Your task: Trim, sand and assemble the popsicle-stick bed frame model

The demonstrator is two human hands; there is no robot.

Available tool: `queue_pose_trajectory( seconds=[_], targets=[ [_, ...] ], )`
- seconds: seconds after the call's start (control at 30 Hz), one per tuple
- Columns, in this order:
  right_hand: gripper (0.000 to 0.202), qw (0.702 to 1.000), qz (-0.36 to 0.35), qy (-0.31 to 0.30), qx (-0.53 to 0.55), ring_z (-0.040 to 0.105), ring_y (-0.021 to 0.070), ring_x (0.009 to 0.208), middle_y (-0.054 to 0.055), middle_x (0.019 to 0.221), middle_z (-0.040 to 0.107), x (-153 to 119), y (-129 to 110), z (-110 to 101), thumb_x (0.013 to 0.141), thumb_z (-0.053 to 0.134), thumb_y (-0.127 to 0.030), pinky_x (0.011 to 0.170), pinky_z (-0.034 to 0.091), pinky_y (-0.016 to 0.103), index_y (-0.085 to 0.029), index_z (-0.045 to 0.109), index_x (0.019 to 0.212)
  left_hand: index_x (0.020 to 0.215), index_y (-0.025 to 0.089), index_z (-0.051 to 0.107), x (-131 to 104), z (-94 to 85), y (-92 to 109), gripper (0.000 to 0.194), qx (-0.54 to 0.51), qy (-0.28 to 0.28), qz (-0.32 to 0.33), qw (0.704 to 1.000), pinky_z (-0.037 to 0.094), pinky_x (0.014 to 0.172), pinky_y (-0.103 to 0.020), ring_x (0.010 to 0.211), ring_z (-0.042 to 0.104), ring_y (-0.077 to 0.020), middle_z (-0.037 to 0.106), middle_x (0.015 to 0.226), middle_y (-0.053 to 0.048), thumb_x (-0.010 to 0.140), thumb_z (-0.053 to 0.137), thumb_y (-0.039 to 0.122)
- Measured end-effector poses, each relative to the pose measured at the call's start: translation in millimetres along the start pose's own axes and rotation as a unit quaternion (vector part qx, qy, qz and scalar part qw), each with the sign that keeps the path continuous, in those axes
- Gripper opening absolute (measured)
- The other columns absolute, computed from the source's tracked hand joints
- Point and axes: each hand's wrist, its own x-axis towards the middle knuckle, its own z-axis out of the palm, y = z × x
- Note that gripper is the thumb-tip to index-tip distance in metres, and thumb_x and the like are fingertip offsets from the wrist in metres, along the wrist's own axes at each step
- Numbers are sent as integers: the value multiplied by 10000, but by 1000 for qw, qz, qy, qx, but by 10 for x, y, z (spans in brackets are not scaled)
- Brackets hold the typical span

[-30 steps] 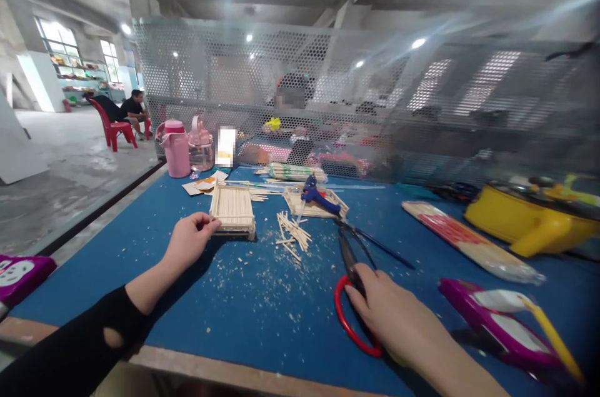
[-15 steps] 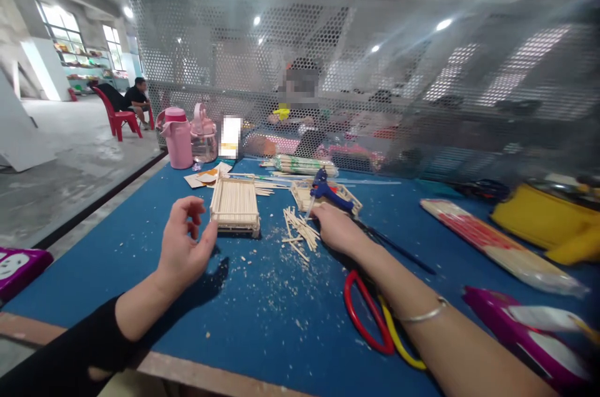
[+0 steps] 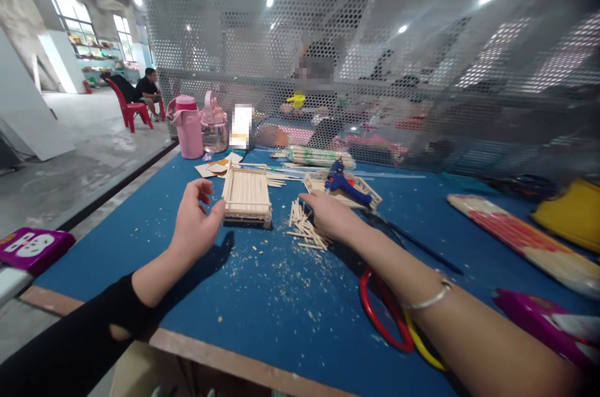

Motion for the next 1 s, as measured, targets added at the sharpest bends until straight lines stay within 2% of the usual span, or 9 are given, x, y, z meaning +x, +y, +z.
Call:
queue_pose_trajectory(
  seconds=[0.13,0.23,0.37,0.47,0.57,0.7,0.8,0.9,1.0],
  targets=[
    [294,999,-19,-22,-23,613,237,922,189,982,628,98,-156,14,803,416,-40,784,424,293,-97,654,966,1033,172,484,38,-32,-67,314,9,-136,-75,988,462,682,-338,818,539,-185,547,1016,-95,775,564,332],
    [290,998,-47,-32,-18,603,205,953,142,1037,630,8,-290,-40,843,414,-92,806,413,264,-147,630,1029,967,161,545,39,-55,-90,273,34,-193,-49,979,462,692,-345,813,544,-191,555,1020,-105,750,597,317],
    [400,1000,9,-18,-20,555,244,1085,166,1224,564,-299,-313,-153,850,390,-109,819,409,301,-139,494,1236,824,166,628,60,-65,-110,145,69,-183,-2,981,438,696,-332,773,533,-178,567,885,-72,779,562,287],
    [242,996,69,-57,-23,635,279,853,160,970,671,-567,-233,-222,859,450,-268,650,426,323,-138,608,986,709,178,626,87,-23,-130,151,60,-160,-2,985,416,733,-330,764,537,-176,587,787,-51,795,542,269],
    [181,993,68,-95,7,636,234,742,101,865,692,-733,-186,-282,830,521,-322,586,408,287,-173,612,877,711,173,625,148,67,-105,154,63,-160,-31,985,398,722,-319,738,528,-167,598,768,-46,796,538,268],
    [168,998,-17,-54,42,620,187,807,65,913,689,-682,-237,-330,838,475,-177,668,412,259,-199,642,847,624,167,615,300,173,-10,178,86,-253,-69,961,359,601,-288,586,470,-138,549,581,-2,761,567,271],
    [161,996,-63,-41,48,613,196,820,58,899,683,-551,-294,-284,828,513,-192,676,409,269,-213,670,858,591,168,617,374,181,3,173,72,-296,-75,950,336,539,-272,509,440,-122,527,507,14,727,597,272],
    [150,996,-67,-33,49,608,199,818,68,907,665,-488,-324,-186,834,528,-218,665,411,272,-206,673,875,644,179,643,349,135,-52,138,47,-270,-57,960,373,576,-300,572,504,-153,617,614,-39,733,597,274],
    [192,996,-72,-19,59,600,180,815,70,905,644,-507,-324,-106,866,478,-201,685,420,265,-200,671,860,630,203,647,280,75,-81,110,-7,-244,2,970,413,678,-355,710,574,-204,671,754,-83,726,619,250]
  ],
)
